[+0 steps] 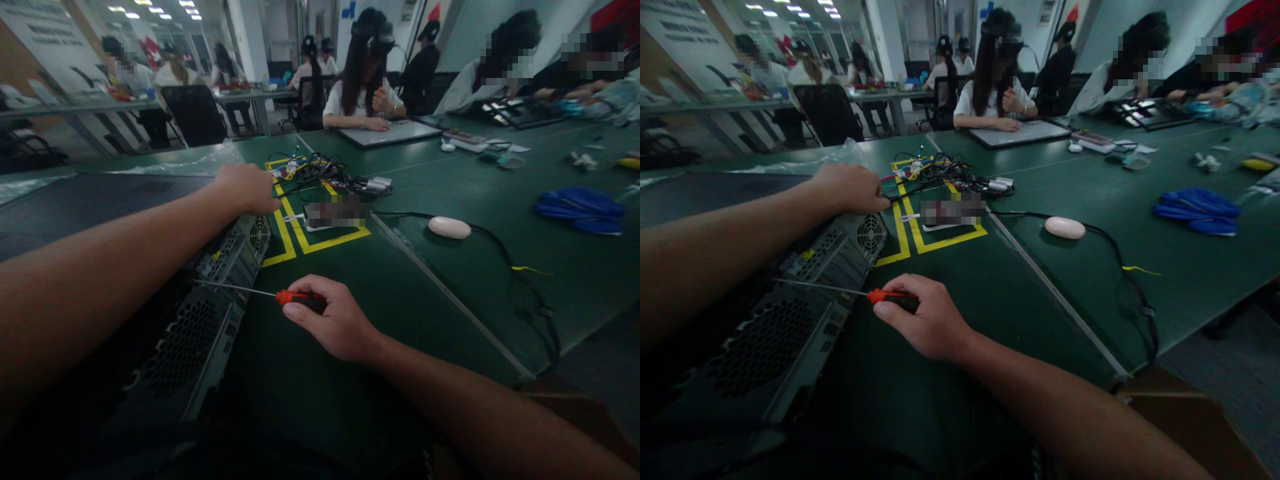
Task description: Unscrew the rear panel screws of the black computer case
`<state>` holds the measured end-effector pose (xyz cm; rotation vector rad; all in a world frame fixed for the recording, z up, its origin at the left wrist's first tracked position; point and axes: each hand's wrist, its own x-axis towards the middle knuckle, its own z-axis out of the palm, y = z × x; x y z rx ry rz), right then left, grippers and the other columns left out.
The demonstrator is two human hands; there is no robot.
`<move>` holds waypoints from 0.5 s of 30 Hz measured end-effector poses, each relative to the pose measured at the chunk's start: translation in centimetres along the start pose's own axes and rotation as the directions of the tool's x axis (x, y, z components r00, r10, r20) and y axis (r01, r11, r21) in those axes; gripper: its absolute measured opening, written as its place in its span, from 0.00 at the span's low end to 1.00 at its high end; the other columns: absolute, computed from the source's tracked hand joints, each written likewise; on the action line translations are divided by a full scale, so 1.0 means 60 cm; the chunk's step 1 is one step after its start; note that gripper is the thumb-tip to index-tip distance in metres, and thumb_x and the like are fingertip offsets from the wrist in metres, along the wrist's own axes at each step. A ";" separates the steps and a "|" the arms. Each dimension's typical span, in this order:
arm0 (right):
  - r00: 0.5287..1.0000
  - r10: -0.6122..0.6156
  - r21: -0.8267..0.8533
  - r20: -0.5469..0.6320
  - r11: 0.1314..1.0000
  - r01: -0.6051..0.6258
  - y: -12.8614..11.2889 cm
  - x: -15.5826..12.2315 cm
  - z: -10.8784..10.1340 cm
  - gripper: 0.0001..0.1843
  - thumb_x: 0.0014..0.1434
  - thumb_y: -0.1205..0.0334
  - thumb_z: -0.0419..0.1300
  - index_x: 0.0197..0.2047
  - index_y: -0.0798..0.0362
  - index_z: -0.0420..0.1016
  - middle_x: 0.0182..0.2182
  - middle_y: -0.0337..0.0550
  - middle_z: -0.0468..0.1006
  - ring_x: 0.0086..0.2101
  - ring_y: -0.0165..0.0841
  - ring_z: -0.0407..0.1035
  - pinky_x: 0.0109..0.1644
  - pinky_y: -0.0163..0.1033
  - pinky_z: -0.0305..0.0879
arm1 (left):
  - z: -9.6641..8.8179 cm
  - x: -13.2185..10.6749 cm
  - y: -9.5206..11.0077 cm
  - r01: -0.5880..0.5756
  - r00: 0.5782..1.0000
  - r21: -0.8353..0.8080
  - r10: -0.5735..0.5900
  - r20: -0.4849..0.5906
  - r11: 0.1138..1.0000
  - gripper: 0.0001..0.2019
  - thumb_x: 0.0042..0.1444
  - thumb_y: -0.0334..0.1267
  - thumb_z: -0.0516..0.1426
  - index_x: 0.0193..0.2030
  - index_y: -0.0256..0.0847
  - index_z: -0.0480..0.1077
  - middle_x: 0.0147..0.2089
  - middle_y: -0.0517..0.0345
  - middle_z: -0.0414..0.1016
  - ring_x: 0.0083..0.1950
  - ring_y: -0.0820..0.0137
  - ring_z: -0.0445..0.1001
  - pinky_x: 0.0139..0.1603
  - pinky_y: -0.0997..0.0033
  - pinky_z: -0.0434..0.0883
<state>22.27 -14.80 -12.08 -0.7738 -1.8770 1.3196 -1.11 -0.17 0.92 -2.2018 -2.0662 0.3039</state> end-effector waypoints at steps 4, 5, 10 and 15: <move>1.000 0.003 -0.007 0.001 1.000 -0.003 0.004 0.001 0.002 0.10 0.75 0.52 0.73 0.49 0.50 0.87 0.41 0.42 0.85 0.38 0.37 0.76 0.46 0.44 0.72 | -0.007 -0.006 0.008 0.018 0.999 0.021 -0.018 0.035 1.000 0.38 0.71 0.65 0.61 0.76 0.42 0.87 0.68 0.28 0.88 0.71 0.30 0.83 0.71 0.34 0.80; 1.000 -0.001 -0.016 -0.002 1.000 0.001 0.004 0.001 0.002 0.10 0.76 0.52 0.73 0.49 0.50 0.88 0.41 0.42 0.85 0.39 0.37 0.76 0.47 0.44 0.72 | -0.008 -0.007 0.010 0.016 0.999 0.014 -0.017 0.036 1.000 0.38 0.71 0.65 0.61 0.75 0.41 0.87 0.68 0.27 0.88 0.71 0.30 0.83 0.71 0.34 0.80; 1.000 -0.010 -0.029 0.009 1.000 0.010 0.000 0.001 0.004 0.11 0.80 0.54 0.69 0.48 0.50 0.88 0.42 0.43 0.86 0.41 0.38 0.78 0.50 0.44 0.73 | -0.011 -0.016 0.017 0.022 0.999 0.070 -0.024 0.028 0.997 0.35 0.74 0.61 0.60 0.74 0.37 0.87 0.71 0.24 0.87 0.73 0.29 0.83 0.72 0.32 0.80; 0.999 0.026 0.086 0.043 0.996 -0.030 0.000 -0.002 0.006 0.14 0.72 0.54 0.76 0.53 0.48 0.81 0.40 0.38 0.85 0.38 0.36 0.77 0.46 0.42 0.73 | -0.011 -0.014 0.016 0.006 0.999 0.055 -0.008 0.038 0.998 0.37 0.73 0.62 0.59 0.74 0.36 0.86 0.72 0.22 0.85 0.74 0.27 0.81 0.74 0.33 0.78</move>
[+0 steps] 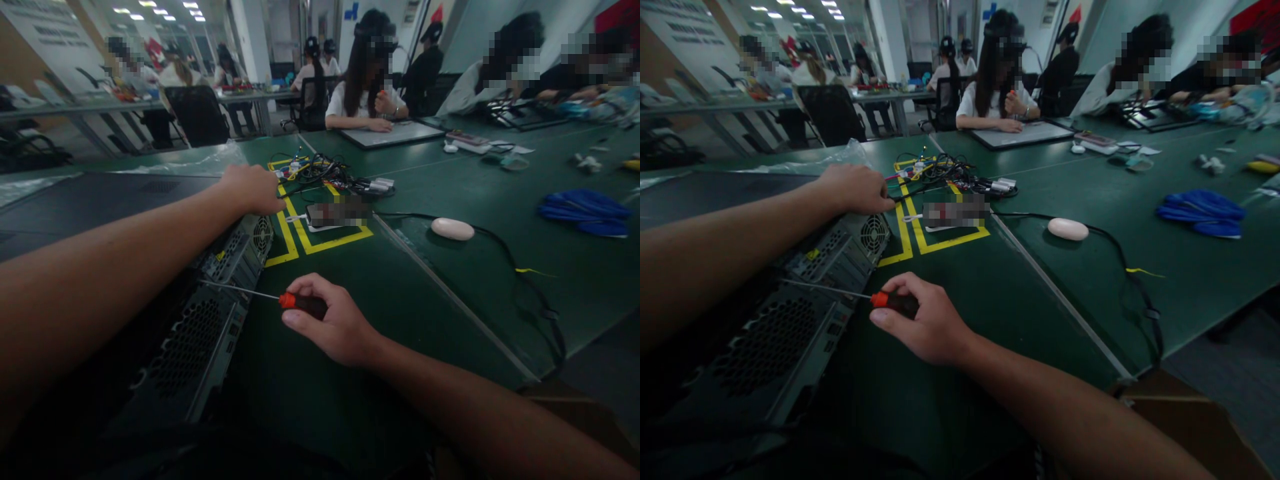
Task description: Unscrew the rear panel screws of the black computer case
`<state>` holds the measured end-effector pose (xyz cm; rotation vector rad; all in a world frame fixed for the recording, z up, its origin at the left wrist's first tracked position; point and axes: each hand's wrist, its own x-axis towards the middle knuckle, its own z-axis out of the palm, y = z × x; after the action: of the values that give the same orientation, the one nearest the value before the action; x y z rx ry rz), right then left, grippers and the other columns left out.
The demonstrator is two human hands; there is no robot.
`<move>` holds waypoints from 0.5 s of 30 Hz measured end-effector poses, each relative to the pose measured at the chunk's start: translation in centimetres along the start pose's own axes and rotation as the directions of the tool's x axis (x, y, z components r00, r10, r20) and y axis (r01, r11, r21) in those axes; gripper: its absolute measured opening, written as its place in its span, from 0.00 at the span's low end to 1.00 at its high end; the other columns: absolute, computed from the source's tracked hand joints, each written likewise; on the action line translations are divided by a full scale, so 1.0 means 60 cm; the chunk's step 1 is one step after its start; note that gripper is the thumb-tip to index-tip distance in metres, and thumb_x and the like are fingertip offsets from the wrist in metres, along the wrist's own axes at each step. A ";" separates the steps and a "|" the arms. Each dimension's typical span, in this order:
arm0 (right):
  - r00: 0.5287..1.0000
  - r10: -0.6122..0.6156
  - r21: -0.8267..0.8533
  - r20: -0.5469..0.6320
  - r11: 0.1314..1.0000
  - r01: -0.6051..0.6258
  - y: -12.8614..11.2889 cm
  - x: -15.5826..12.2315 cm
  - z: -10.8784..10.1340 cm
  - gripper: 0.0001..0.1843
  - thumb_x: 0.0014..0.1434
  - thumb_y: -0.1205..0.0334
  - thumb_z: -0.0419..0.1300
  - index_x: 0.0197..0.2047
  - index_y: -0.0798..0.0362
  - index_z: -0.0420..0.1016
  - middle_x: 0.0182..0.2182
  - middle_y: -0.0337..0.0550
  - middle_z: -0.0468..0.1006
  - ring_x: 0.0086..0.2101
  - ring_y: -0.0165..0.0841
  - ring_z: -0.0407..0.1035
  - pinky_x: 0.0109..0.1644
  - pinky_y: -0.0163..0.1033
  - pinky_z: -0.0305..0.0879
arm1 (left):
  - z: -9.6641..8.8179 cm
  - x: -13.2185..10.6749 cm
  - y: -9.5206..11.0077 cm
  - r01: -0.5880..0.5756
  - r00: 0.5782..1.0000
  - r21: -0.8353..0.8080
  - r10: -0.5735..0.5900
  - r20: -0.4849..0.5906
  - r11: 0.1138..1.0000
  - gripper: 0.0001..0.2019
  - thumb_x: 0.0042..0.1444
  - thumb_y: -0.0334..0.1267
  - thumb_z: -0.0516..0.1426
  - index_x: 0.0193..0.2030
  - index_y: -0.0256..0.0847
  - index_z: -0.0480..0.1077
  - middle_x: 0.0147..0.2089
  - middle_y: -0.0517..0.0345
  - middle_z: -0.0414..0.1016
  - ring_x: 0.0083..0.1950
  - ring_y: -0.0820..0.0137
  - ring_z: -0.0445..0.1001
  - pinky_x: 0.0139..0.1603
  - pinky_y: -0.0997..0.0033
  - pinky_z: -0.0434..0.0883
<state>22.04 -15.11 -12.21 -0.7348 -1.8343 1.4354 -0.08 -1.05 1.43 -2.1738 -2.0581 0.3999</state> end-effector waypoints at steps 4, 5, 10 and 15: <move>1.000 -0.021 -0.050 -0.004 0.999 0.021 0.004 0.000 -0.001 0.17 0.67 0.56 0.79 0.50 0.46 0.77 0.40 0.36 0.83 0.37 0.35 0.75 0.46 0.42 0.74 | 0.004 0.008 -0.004 0.017 1.000 -0.055 -0.016 0.001 0.998 0.37 0.70 0.62 0.62 0.74 0.38 0.87 0.73 0.24 0.84 0.75 0.25 0.80 0.75 0.31 0.76; 1.000 -0.026 -0.052 -0.005 0.998 0.026 0.004 0.000 -0.001 0.15 0.68 0.56 0.78 0.49 0.46 0.77 0.41 0.37 0.83 0.38 0.35 0.76 0.47 0.43 0.74 | 0.005 0.009 -0.005 0.019 1.000 -0.063 -0.019 -0.009 0.998 0.37 0.69 0.62 0.63 0.74 0.38 0.87 0.73 0.23 0.84 0.75 0.24 0.80 0.75 0.30 0.76; 1.000 -0.013 -0.017 -0.002 1.000 0.013 0.006 0.000 0.000 0.13 0.71 0.54 0.75 0.50 0.47 0.78 0.43 0.40 0.84 0.40 0.37 0.79 0.49 0.45 0.76 | 0.004 0.006 -0.004 0.009 1.000 -0.046 -0.009 -0.014 0.999 0.38 0.70 0.64 0.64 0.75 0.41 0.86 0.71 0.26 0.85 0.76 0.25 0.79 0.75 0.29 0.76; 1.000 -0.003 0.000 -0.004 1.000 0.003 0.007 -0.001 0.002 0.12 0.72 0.55 0.76 0.50 0.47 0.78 0.43 0.40 0.85 0.41 0.38 0.80 0.49 0.45 0.77 | 0.003 0.002 -0.002 0.010 1.000 -0.055 -0.011 -0.019 0.998 0.38 0.69 0.63 0.65 0.75 0.39 0.86 0.70 0.24 0.86 0.76 0.23 0.79 0.75 0.27 0.75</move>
<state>21.98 -15.13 -12.65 -0.7341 -1.8315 1.4306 -0.23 -0.94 1.28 -2.1881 -2.0938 0.3240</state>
